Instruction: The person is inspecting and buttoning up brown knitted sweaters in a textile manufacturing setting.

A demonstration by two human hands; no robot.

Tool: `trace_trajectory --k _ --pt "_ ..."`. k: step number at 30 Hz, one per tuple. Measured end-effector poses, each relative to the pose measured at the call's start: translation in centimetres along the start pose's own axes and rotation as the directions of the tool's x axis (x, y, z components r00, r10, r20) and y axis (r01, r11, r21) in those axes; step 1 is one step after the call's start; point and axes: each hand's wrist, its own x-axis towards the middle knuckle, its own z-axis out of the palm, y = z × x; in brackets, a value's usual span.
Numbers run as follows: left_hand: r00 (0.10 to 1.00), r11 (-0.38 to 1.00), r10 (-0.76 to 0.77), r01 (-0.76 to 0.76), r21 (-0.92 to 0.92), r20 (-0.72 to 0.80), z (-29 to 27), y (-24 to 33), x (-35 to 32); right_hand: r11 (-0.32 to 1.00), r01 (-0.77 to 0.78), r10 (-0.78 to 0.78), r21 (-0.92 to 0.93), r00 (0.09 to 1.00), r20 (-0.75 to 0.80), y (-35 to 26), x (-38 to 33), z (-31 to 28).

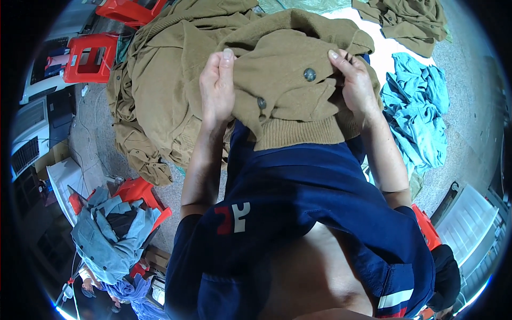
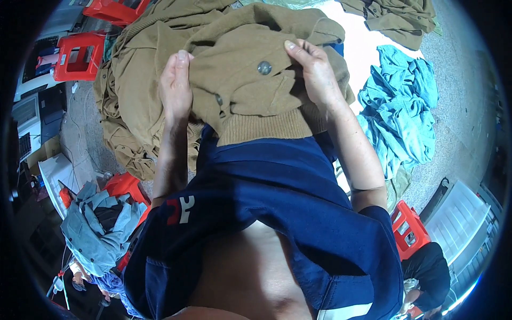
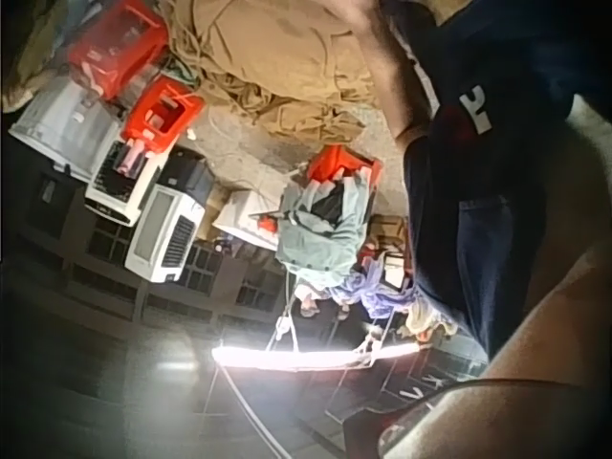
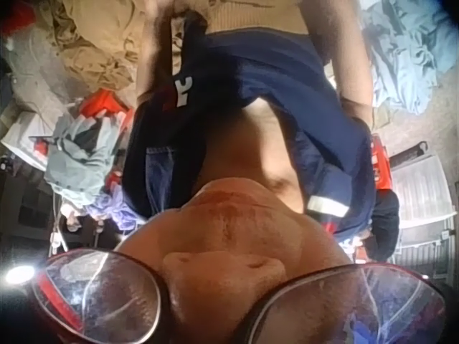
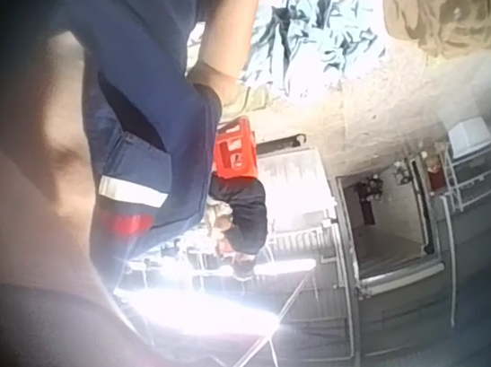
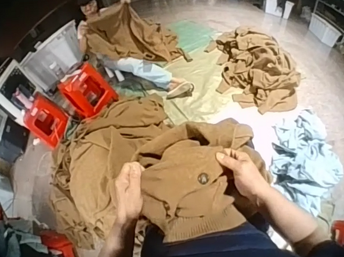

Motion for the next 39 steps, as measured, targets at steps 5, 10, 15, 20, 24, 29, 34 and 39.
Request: trace_trajectory --k 5,10,15,20,24,29,34,39 --pt "0.969 0.942 0.238 -0.249 0.227 0.071 1.2 2.0 -0.8 0.975 0.022 -0.008 0.219 0.998 -0.066 1.4 2.6 -3.3" --pt "0.956 0.872 0.135 -0.239 0.427 0.26 2.7 1.7 -3.2 0.942 -0.004 0.045 0.335 0.992 -0.116 1.9 3.6 -4.5" --pt "0.951 0.947 -0.045 0.139 -0.291 0.307 2.2 0.8 -3.2 0.931 -0.021 0.09 0.364 0.981 -0.174 0.9 2.3 -3.6" --pt "0.969 0.903 0.075 0.033 -0.428 0.235 1.4 2.4 -4.1 0.914 -0.002 0.063 0.405 0.988 -0.138 1.9 2.4 -4.0" --pt "0.973 0.861 -0.014 0.129 -0.493 0.231 1.0 3.7 -4.4 0.916 0.004 0.045 0.402 0.993 -0.113 3.1 3.7 -5.4" --pt "0.963 0.819 -0.017 0.168 -0.549 0.269 0.8 3.1 -4.1 0.911 0.08 -0.007 0.405 0.984 -0.178 1.7 3.4 -4.1" --pt "0.333 0.262 -0.763 0.943 -0.206 0.554 -2.5 -0.1 -4.4 -0.11 0.649 -0.744 -0.753 0.448 0.496 5.4 1.0 -3.3" --pt "0.716 0.901 -0.318 0.432 -0.036 0.621 -6.6 -3.4 -3.4 0.415 0.739 -0.215 -0.531 0.647 0.732 1.5 -3.5 2.0"
